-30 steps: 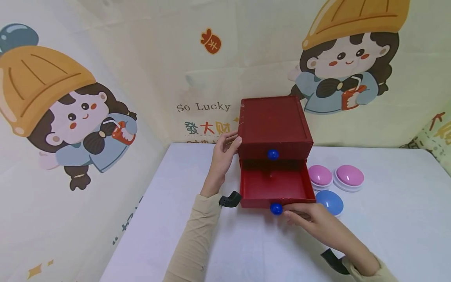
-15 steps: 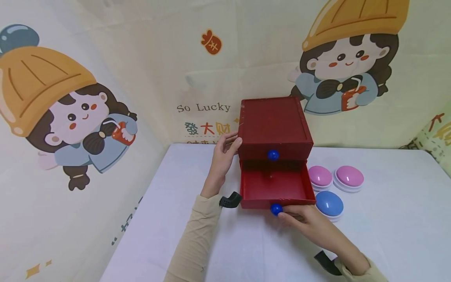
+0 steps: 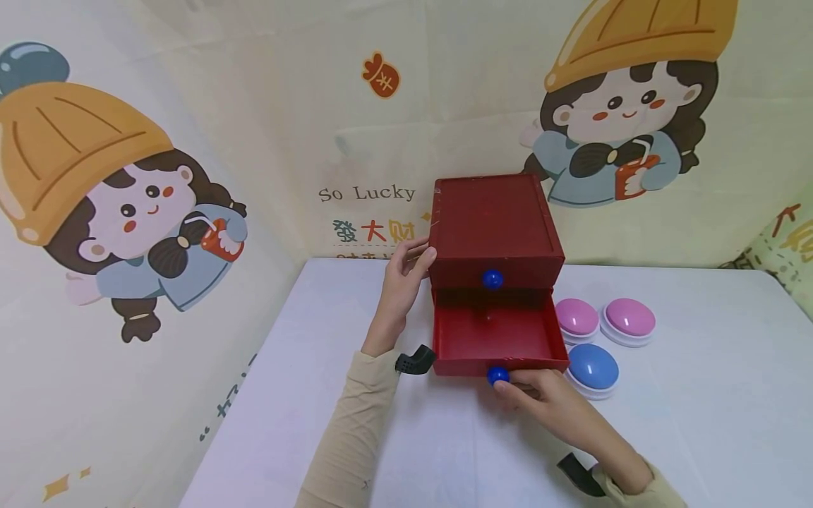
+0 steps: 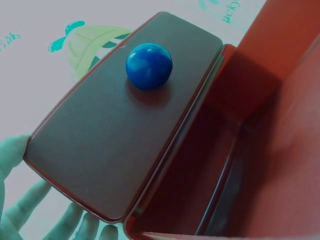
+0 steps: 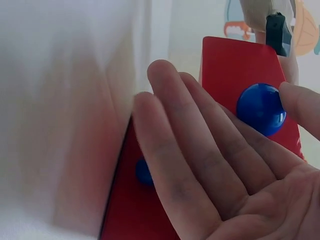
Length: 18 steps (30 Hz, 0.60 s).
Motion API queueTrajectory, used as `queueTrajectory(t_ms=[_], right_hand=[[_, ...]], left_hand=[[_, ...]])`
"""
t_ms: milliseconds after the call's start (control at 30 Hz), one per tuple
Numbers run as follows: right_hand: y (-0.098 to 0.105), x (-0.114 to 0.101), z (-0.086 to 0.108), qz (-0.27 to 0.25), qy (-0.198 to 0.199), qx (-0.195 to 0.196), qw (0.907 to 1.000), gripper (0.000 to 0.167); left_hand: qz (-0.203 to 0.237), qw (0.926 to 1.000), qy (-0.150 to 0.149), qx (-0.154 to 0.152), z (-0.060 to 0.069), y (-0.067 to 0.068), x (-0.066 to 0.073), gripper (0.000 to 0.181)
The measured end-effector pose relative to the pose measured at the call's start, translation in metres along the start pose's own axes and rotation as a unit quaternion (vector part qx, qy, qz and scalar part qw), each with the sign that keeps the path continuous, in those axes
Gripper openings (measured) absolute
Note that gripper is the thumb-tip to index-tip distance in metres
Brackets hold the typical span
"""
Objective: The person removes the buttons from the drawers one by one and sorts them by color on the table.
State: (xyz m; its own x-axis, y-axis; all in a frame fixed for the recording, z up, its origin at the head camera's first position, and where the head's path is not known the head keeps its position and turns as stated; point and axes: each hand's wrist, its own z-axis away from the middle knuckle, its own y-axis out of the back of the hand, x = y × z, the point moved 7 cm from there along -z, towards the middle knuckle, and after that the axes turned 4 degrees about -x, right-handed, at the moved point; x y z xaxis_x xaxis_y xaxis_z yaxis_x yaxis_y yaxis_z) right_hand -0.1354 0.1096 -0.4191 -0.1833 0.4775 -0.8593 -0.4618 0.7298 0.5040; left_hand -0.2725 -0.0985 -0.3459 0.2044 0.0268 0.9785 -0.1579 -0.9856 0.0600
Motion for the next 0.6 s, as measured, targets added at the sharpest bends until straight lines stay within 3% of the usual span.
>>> queueTrajectory(t_ms=[600], right_hand=[[0.001, -0.0009, -0.0018, -0.014, 0.02, -0.016, 0.9996, 0.022]], left_hand=[[-0.005, 1.0, -0.006, -0.001, 0.0001, 0.0, 0.0011, 0.043]])
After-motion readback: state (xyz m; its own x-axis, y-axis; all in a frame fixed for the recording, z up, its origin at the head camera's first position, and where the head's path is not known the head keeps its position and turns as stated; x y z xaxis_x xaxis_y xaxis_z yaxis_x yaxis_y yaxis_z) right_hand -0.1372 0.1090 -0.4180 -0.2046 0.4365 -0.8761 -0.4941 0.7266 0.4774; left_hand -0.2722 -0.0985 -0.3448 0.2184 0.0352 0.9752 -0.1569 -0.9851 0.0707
